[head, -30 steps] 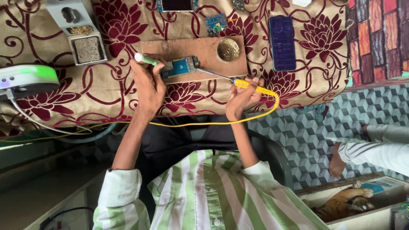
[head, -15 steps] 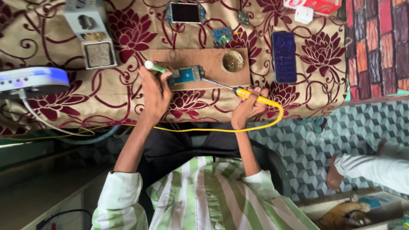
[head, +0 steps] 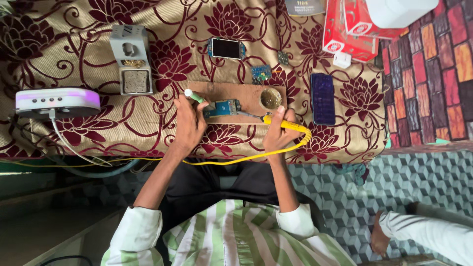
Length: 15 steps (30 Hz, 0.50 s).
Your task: The person uses a soldering iron and solder wire to solder components on a blue circuit board. They repeatedly apply heat and solder to specific points on the board while holding it steady with the other hand.
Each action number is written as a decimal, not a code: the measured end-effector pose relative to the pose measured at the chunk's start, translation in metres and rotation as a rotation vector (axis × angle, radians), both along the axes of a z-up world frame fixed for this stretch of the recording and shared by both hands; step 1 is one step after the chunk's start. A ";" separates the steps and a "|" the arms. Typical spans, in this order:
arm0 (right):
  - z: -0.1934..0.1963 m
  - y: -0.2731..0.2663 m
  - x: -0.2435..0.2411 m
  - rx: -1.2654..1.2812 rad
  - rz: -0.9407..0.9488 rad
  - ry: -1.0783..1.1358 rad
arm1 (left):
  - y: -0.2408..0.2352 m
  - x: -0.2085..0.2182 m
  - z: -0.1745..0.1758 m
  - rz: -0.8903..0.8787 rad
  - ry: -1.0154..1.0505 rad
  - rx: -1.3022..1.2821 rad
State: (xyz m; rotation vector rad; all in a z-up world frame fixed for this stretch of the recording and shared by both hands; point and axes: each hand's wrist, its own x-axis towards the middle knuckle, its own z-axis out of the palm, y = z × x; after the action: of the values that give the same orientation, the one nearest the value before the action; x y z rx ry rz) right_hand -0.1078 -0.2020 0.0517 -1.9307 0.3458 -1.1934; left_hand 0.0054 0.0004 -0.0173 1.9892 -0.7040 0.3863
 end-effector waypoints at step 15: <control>-0.017 0.011 -0.036 0.151 -0.118 -0.011 | 0.000 0.000 0.005 -0.017 0.052 -0.078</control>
State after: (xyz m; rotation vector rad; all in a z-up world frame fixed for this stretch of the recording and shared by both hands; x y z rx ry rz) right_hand -0.1440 -0.1909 0.0346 -1.7930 0.5346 -1.2171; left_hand 0.0053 -0.0001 -0.0120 1.9118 -0.6637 0.3458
